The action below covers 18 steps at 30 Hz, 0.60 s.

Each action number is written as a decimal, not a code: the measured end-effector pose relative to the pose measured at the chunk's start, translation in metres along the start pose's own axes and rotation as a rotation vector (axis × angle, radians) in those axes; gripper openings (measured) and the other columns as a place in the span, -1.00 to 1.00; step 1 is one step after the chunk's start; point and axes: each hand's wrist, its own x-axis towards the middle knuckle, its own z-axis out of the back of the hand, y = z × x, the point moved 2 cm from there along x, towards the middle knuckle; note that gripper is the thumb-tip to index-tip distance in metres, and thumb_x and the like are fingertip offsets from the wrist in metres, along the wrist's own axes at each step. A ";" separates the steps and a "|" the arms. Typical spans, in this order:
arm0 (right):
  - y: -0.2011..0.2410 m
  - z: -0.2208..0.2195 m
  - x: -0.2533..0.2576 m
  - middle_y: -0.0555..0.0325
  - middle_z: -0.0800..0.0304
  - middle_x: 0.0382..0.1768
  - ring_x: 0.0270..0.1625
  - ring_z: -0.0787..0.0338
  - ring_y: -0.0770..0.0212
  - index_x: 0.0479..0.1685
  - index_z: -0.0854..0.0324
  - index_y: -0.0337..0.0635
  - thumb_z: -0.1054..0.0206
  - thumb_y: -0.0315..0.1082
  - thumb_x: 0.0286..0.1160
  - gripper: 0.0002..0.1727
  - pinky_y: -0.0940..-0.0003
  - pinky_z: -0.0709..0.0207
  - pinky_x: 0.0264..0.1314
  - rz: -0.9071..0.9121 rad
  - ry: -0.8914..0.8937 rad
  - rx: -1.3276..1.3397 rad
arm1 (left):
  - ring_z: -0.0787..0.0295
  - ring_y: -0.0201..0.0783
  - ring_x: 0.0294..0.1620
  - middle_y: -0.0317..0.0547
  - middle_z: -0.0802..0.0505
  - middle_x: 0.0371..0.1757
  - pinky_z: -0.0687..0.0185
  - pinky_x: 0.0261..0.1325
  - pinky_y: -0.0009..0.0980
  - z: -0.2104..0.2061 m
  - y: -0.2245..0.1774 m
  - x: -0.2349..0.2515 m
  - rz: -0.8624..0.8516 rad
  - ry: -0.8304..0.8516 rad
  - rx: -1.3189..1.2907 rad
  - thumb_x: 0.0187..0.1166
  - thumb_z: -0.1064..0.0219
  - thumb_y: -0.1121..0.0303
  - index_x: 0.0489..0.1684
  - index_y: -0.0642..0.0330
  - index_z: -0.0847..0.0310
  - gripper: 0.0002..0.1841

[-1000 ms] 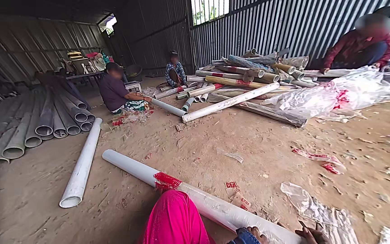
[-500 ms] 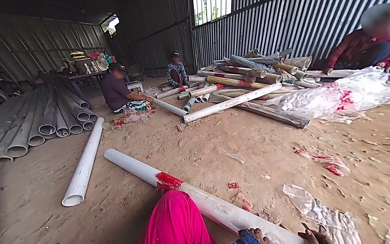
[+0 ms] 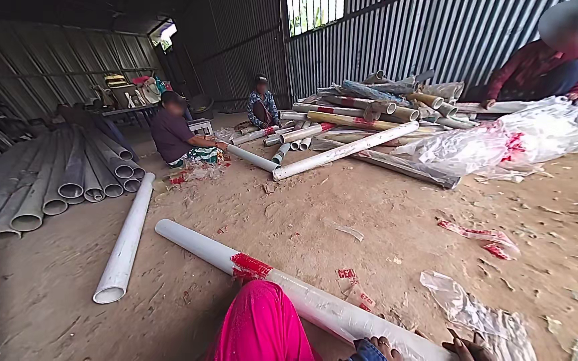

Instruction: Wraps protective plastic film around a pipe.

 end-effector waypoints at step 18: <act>0.032 -0.004 -0.022 0.25 -0.67 -0.40 -0.46 -0.68 0.62 -0.08 -0.57 -0.49 -0.28 -0.54 0.55 -0.87 0.66 -0.64 -0.26 0.011 -0.073 0.018 | -0.25 0.25 0.81 0.37 -0.35 0.78 -0.20 0.77 0.11 -0.033 0.020 0.060 0.001 -0.007 0.056 0.80 -0.18 0.01 0.76 0.38 -0.21 -0.28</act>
